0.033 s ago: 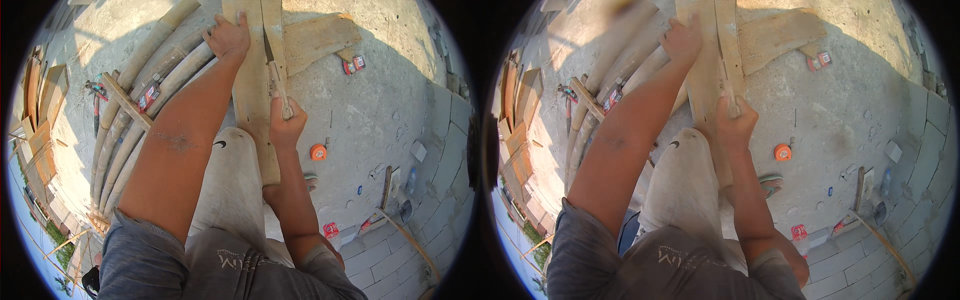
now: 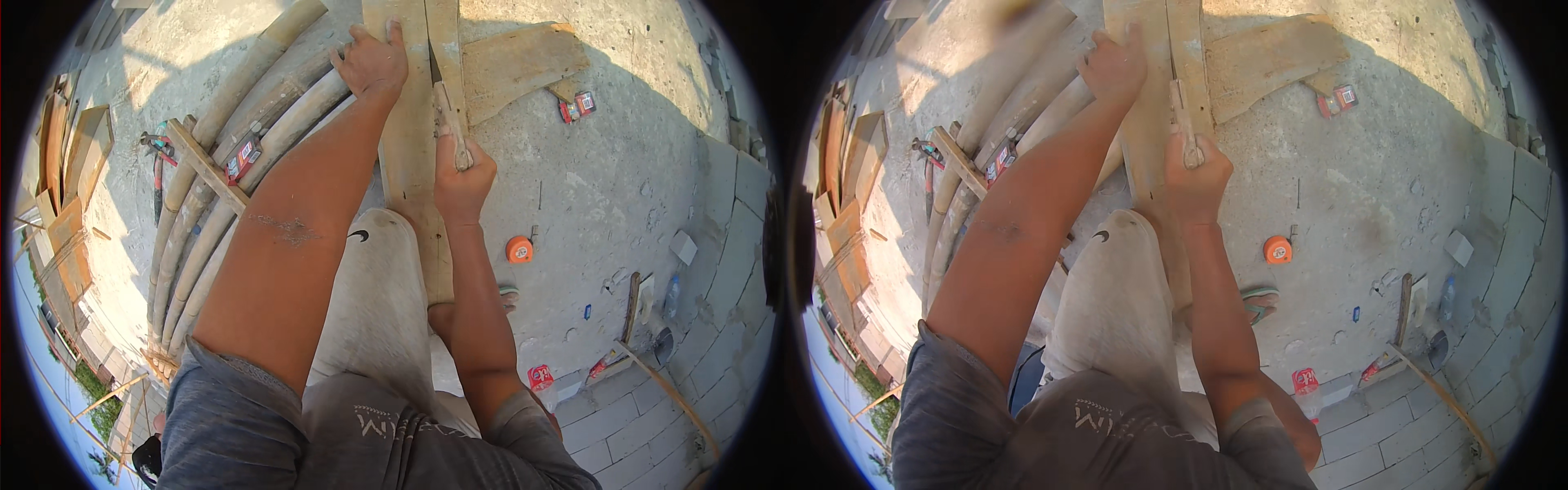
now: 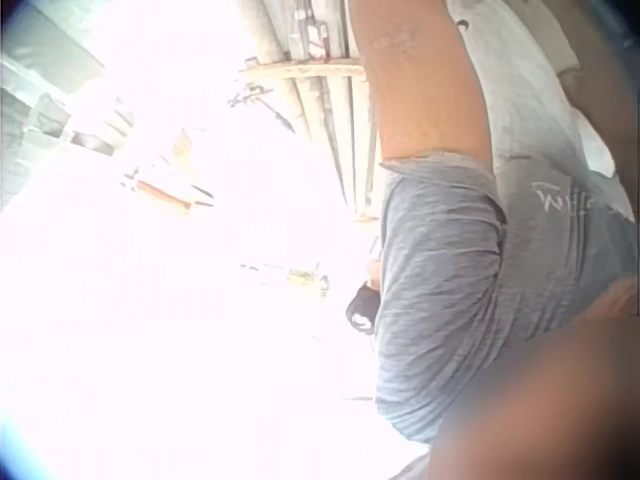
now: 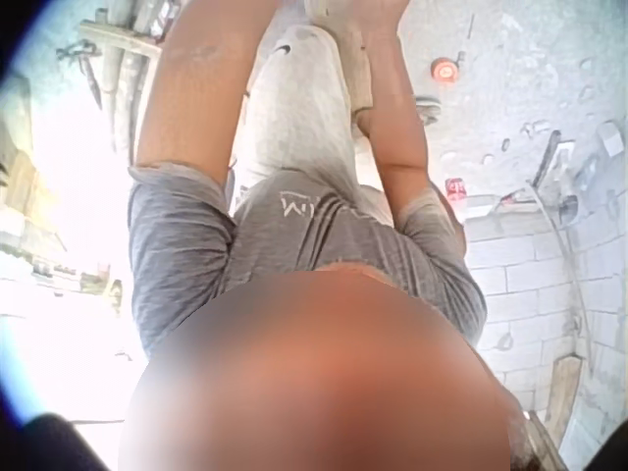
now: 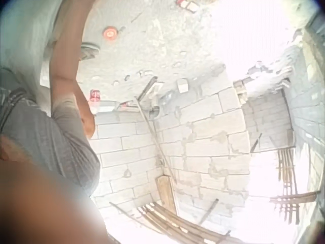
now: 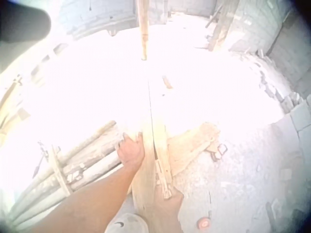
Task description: The person saws a wooden plank using a handsaw while holding the plank in place by hand on a makeshift work surface.
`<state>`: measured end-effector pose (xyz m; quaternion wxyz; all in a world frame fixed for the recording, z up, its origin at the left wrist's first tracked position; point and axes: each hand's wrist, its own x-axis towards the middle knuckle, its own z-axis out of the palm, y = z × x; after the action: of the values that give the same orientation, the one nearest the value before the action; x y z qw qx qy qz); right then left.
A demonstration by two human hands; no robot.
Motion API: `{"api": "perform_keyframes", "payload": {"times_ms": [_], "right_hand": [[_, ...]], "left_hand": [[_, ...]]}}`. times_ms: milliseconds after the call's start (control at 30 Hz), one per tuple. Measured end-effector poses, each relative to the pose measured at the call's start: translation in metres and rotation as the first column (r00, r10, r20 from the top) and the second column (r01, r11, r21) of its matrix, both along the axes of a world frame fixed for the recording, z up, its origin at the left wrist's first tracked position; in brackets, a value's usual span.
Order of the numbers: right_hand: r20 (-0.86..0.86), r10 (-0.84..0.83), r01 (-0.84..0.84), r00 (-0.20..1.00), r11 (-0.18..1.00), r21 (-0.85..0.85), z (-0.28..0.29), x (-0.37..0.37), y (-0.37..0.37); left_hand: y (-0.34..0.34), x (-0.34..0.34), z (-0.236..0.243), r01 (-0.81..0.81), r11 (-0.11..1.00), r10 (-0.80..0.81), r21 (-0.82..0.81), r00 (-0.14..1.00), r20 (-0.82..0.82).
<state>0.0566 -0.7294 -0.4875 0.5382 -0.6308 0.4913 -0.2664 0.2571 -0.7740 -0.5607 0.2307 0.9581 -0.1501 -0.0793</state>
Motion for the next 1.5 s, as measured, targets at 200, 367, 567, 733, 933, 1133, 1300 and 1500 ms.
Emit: {"api": "perform_keyframes", "payload": {"times_ms": [200, 367, 567, 733, 933, 1133, 1300, 1500], "right_hand": [[0.067, -0.063, 0.06, 0.996, 0.997, 0.044, 0.058, -0.08, 0.075], [0.005, 0.004, -0.004, 1.0, 0.999, 0.032, 0.007, -0.024, 0.019], [-0.008, -0.01, 0.011, 1.0, 0.995, 0.098, 0.041, -0.068, 0.061], [0.0, -0.023, 0.023, 1.0, 0.996, 0.081, 0.024, -0.057, 0.044], [0.017, -0.008, 0.006, 1.0, 0.995, 0.1, 0.016, -0.027, 0.039], [-0.018, 0.003, -0.002, 1.0, 0.995, 0.1, 0.031, -0.071, 0.049], [0.026, -0.046, 0.044, 0.999, 0.996, 0.083, 0.003, -0.018, 0.021], [-0.035, -0.002, 0.006, 0.999, 0.995, 0.095, 0.037, -0.097, 0.08]], "left_hand": [[0.02, 0.009, -0.008, -0.017, 0.999, 0.016, 0.028, 0.999, 0.043], [0.002, 0.004, -0.003, -0.031, 0.996, 0.031, 0.079, 1.0, 0.002], [0.015, 0.012, -0.003, -0.015, 0.998, 0.017, 0.054, 0.999, -0.032], [0.013, 0.0, 0.015, -0.01, 0.994, 0.018, 0.111, 0.997, -0.075], [0.025, 0.009, 0.011, -0.018, 0.991, 0.033, 0.13, 0.993, -0.114], [0.013, -0.002, 0.029, -0.017, 0.995, 0.032, 0.097, 0.988, -0.149], [0.017, -0.008, 0.006, -0.023, 0.993, 0.03, 0.112, 0.998, -0.055], [0.019, -0.001, 0.023, -0.025, 0.991, 0.04, 0.132, 0.993, -0.113]]}}
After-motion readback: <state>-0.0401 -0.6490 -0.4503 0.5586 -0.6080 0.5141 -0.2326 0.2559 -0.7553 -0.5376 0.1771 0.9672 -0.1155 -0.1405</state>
